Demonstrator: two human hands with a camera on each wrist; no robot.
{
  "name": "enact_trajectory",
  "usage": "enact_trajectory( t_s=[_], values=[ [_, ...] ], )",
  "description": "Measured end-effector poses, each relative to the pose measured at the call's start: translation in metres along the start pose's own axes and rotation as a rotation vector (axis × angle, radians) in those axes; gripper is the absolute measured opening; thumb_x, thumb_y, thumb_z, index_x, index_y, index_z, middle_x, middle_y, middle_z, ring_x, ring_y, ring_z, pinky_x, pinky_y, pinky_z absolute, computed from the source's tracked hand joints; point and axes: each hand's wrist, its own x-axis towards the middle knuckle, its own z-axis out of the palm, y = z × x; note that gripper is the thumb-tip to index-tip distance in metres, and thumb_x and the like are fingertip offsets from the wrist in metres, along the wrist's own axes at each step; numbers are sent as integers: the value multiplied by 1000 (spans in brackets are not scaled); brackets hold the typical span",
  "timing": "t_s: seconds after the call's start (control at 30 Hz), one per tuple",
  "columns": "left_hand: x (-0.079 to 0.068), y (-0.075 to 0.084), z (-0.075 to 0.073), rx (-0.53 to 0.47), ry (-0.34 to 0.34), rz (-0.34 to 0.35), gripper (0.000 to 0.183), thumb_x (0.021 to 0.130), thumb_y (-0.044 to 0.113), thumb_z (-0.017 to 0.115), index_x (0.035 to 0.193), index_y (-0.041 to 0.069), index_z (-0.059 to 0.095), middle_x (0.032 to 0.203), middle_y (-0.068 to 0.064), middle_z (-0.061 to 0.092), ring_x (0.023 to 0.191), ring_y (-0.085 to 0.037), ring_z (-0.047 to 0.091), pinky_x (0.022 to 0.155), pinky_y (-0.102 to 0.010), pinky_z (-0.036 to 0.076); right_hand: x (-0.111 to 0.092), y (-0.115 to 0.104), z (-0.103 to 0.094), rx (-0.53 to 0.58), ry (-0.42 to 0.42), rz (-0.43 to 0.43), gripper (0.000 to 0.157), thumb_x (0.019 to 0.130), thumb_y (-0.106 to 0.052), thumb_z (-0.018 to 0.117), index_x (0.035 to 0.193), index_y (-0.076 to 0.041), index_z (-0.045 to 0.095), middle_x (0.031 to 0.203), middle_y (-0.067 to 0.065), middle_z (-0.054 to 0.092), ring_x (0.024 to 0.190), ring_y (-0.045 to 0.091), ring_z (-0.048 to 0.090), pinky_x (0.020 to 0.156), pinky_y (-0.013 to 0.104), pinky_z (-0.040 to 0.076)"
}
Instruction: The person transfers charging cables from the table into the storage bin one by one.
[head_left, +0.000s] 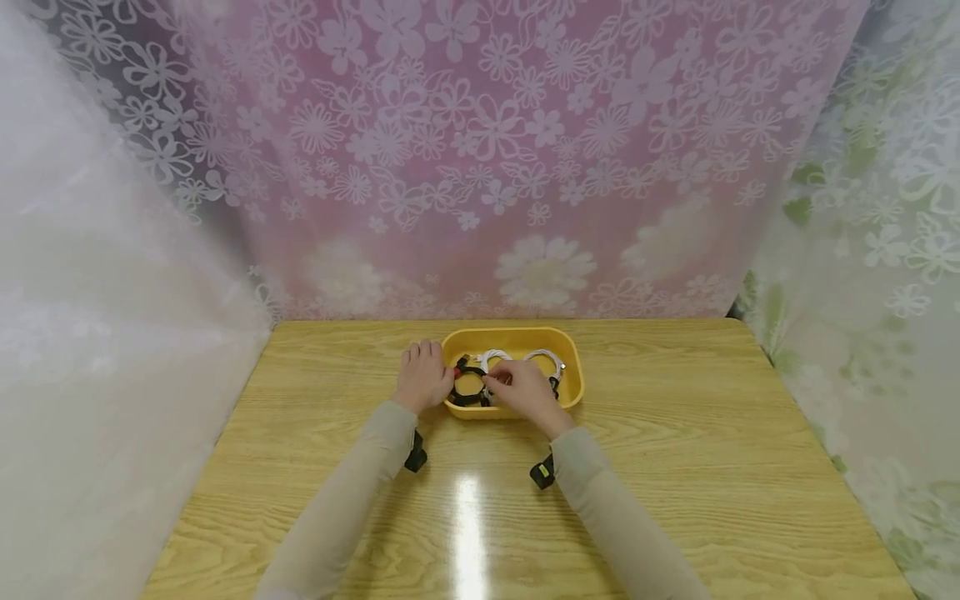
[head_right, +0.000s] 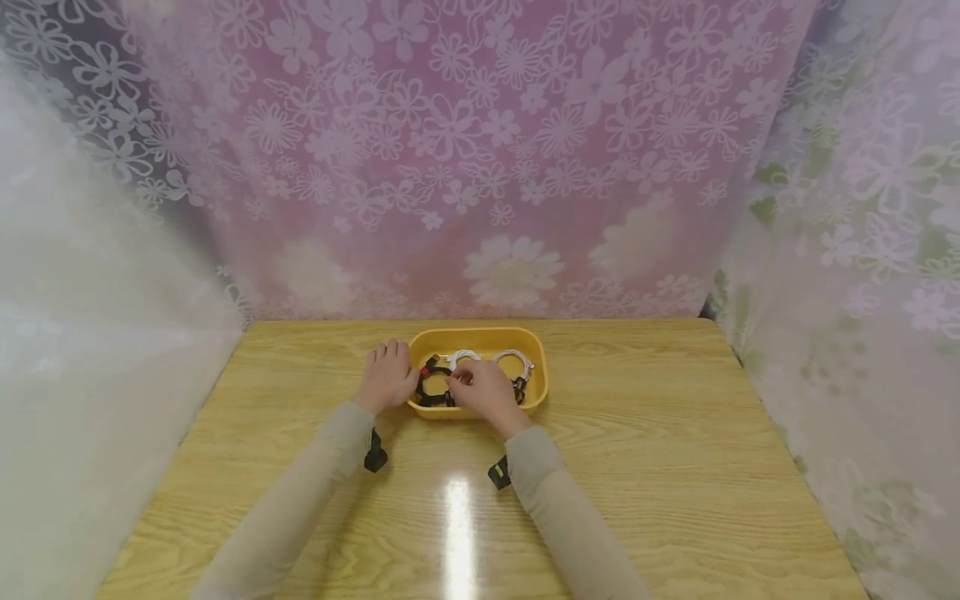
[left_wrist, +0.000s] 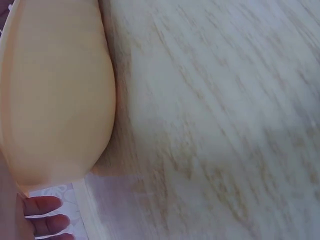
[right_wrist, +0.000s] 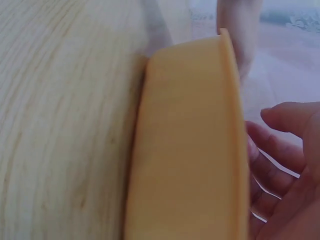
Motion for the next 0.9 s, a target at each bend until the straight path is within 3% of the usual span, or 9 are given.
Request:
enact_trajectory(
  t_s=[0.33,0.53,0.73,0.9],
  values=[
    [-2,-2,-6,-29,14,24,32,103,29,44,115,0,48,113,-20,47,97,-35,41,87,-46,33,-9,-3,-19,68,70,-34,18,98,-19,62,101,-8,75,82,3,70,63,11,56,59,31,47],
    [-6,2,-14,-14,35,22,31,102,32,49,107,1,50,105,-19,48,93,-35,41,84,-46,33,-15,-2,-31,199,101,-63,18,99,-12,58,99,-7,75,83,11,69,63,21,58,55,30,45],
    [-9,2,-19,11,24,13,33,102,35,50,108,2,49,106,-19,48,95,-36,42,86,-47,33,-20,1,-41,318,107,-28,21,102,-12,54,98,-6,74,83,17,67,72,31,62,56,30,48],
    [-13,-1,-23,-11,48,19,32,102,35,50,109,3,47,111,-20,48,103,-40,42,91,-50,32,-27,5,-49,413,120,-6,22,102,-15,55,99,-3,73,80,15,66,63,22,57,52,32,47]
  ],
)
